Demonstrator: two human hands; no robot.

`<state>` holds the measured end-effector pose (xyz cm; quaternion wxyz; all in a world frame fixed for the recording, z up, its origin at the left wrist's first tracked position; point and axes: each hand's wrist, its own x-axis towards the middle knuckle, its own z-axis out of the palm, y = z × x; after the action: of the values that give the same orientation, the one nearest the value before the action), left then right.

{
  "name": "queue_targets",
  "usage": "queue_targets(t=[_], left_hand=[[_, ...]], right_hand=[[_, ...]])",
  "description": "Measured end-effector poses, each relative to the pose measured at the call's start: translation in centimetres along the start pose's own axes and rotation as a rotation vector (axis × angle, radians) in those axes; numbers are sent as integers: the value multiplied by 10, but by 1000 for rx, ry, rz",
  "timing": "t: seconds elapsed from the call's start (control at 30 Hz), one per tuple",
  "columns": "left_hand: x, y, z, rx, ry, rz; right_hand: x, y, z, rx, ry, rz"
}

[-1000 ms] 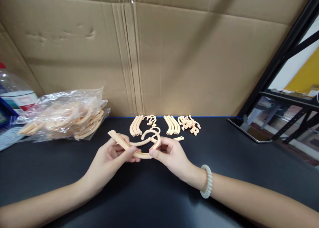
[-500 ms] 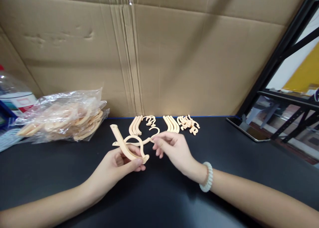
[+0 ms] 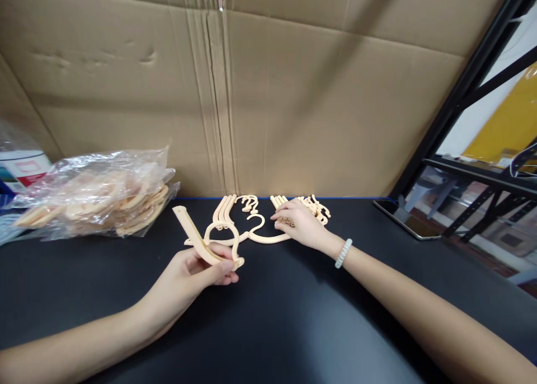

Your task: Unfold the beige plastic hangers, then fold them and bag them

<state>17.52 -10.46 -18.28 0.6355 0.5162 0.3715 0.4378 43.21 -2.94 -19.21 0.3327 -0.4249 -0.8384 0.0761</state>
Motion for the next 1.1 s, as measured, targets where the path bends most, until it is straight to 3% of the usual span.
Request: queue_targets(t=[0.2, 0.37, 0.57, 0.7, 0.83, 0.97, 1.1], left_hand=[[1, -1, 0, -22, 4, 15], [0, 0, 1, -36, 7, 20], [-1, 0, 0, -32, 15, 3], [-1, 0, -1, -35, 12, -14], [0, 1, 0, -34, 24, -22], [1, 1, -1, -42, 19, -23], [2, -2, -3, -34, -1, -14]], right_hand=[[2, -2, 7, 125, 45, 49], [2, -11, 1, 260, 162, 117], [-8, -49, -5, 899, 331, 307], [-17, -72, 2, 1130, 268, 404], [-24, -81, 11, 1145, 214, 447], [-27, -85, 14, 1108, 251, 482], [-29, -86, 18, 1249, 211, 519]])
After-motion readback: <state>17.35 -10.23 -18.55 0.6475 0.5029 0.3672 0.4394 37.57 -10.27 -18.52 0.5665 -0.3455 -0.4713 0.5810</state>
